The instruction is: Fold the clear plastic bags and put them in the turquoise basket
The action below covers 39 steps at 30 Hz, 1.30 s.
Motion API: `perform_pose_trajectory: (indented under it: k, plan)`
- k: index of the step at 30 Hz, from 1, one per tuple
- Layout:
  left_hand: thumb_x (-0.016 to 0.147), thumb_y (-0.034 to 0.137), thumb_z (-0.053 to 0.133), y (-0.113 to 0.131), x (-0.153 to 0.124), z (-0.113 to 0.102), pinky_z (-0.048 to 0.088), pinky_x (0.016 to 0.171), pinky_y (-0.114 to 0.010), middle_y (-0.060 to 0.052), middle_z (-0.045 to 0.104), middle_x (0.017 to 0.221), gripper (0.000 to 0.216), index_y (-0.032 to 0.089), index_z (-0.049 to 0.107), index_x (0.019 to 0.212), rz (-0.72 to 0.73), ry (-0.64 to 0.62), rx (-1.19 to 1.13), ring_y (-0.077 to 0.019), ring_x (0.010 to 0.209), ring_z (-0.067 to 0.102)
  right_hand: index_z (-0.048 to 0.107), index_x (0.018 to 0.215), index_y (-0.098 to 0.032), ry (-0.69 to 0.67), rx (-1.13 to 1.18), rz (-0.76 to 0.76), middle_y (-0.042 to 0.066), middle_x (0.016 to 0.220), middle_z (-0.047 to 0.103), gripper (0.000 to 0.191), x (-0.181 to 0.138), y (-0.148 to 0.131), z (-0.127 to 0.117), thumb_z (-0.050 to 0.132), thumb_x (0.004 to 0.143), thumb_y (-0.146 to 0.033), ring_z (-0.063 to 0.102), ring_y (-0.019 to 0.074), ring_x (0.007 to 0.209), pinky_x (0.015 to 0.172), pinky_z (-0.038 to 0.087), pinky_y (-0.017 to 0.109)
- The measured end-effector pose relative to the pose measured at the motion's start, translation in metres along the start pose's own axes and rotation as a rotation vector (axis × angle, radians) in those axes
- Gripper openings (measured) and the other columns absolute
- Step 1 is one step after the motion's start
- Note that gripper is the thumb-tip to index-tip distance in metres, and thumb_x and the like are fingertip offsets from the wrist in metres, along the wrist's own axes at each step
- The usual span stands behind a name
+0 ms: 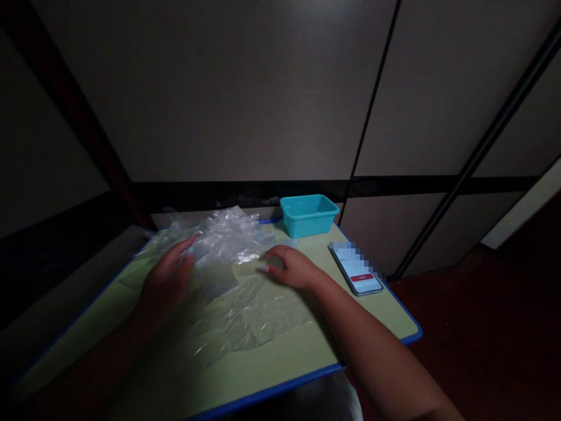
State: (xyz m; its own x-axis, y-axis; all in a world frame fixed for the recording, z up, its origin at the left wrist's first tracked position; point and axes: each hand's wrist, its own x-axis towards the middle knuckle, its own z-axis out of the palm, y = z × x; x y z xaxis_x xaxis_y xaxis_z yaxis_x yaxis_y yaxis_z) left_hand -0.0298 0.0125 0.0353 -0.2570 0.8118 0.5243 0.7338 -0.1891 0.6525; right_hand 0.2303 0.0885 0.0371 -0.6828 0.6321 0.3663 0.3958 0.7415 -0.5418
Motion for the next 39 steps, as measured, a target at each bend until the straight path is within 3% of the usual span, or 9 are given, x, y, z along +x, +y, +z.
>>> perform_pose_trajectory:
  k: [2,5,10,14,26,29,32,35,39]
  plan:
    - [0.087,0.038,0.037,0.0,0.004,-0.004,0.047,0.084,-0.036,-0.006,0.065,0.1,0.031,0.018,0.057,0.102,-0.095,0.054,-0.053,-0.0222,0.095,0.06,0.058,0.114,-0.015,-0.089,0.118,-0.044,0.011,0.118,0.059,0.037,-0.003,-0.009,0.003,0.059,0.081,-0.032,0.053,0.0204,0.109,0.095,0.039,0.035]
    - [0.082,0.036,0.042,-0.001,0.008,-0.004,0.046,0.064,-0.028,0.0,0.063,0.073,0.024,0.019,0.058,0.08,-0.108,0.017,-0.067,-0.0175,0.071,0.06,0.047,0.13,-0.019,-0.255,0.154,-0.105,0.012,0.136,0.045,0.056,-0.009,-0.026,0.012,0.061,0.08,-0.038,0.04,0.0219,0.127,0.105,0.029,0.04]
    - [0.08,0.036,0.043,-0.007,0.004,0.007,0.035,0.054,-0.025,0.003,0.048,0.056,0.027,0.019,0.05,0.061,0.053,-0.161,0.107,-0.0142,0.057,0.048,0.022,0.143,-0.029,-0.538,0.03,-0.1,0.011,0.148,0.021,0.082,-0.015,-0.043,0.031,0.065,0.074,-0.046,0.018,0.0282,0.136,0.105,0.003,0.059]
    - [0.081,0.035,0.042,-0.01,-0.001,0.012,0.032,0.052,-0.024,0.004,0.043,0.054,0.03,0.02,0.045,0.055,0.088,-0.212,0.139,-0.0132,0.055,0.045,0.024,0.142,-0.031,-0.481,0.026,-0.063,0.011,0.149,0.02,0.082,-0.011,-0.039,0.032,0.066,0.073,-0.047,0.016,0.0294,0.137,0.104,0.001,0.06]
    - [0.084,0.029,0.044,0.008,-0.01,0.005,0.044,0.065,-0.027,-0.001,0.056,0.072,0.019,0.019,0.056,0.073,0.259,-0.279,0.045,-0.0162,0.07,0.054,0.02,0.143,-0.03,-0.42,-0.163,-0.061,0.01,0.149,0.018,0.079,-0.007,-0.028,0.027,0.058,0.078,-0.053,0.014,0.0304,0.137,0.102,-0.003,0.062]
    - [0.086,0.028,0.044,0.03,-0.025,-0.003,0.046,0.075,-0.03,-0.004,0.062,0.081,0.023,0.019,0.063,0.076,0.512,-0.537,-0.044,-0.0179,0.079,0.057,0.023,0.142,-0.029,-0.392,-0.142,-0.043,0.01,0.149,0.02,0.074,-0.008,-0.025,0.02,0.055,0.08,-0.052,0.016,0.0291,0.137,0.103,0.001,0.062]
    - [0.081,0.04,0.057,0.05,-0.044,-0.008,0.031,0.102,-0.044,-0.004,0.052,0.131,0.039,0.033,0.057,0.119,0.736,-0.852,-0.07,-0.0263,0.117,0.048,0.027,0.141,-0.026,-0.213,-0.14,0.027,0.01,0.148,0.023,0.064,-0.006,-0.017,0.009,0.05,0.085,-0.046,0.019,0.0268,0.136,0.104,0.006,0.06]
    - [0.08,0.054,0.055,0.057,-0.056,-0.008,0.018,0.108,-0.053,-0.001,0.027,0.148,0.06,0.041,0.035,0.135,0.787,-1.071,-0.017,-0.0295,0.132,0.031,0.033,0.139,-0.021,-0.08,-0.172,0.087,0.012,0.147,0.028,0.059,-0.005,-0.006,0.0,0.05,0.086,-0.042,0.023,0.0263,0.135,0.106,0.009,0.057]
    - [0.078,0.063,0.05,0.052,-0.06,-0.002,0.015,0.107,-0.058,-0.002,0.014,0.149,0.068,0.042,0.026,0.138,0.729,-1.143,0.027,-0.0327,0.135,0.02,0.036,0.137,-0.02,-0.057,-0.191,0.129,0.012,0.146,0.03,0.057,-0.003,0.005,-0.003,0.051,0.086,-0.041,0.025,0.0278,0.134,0.107,0.012,0.057]
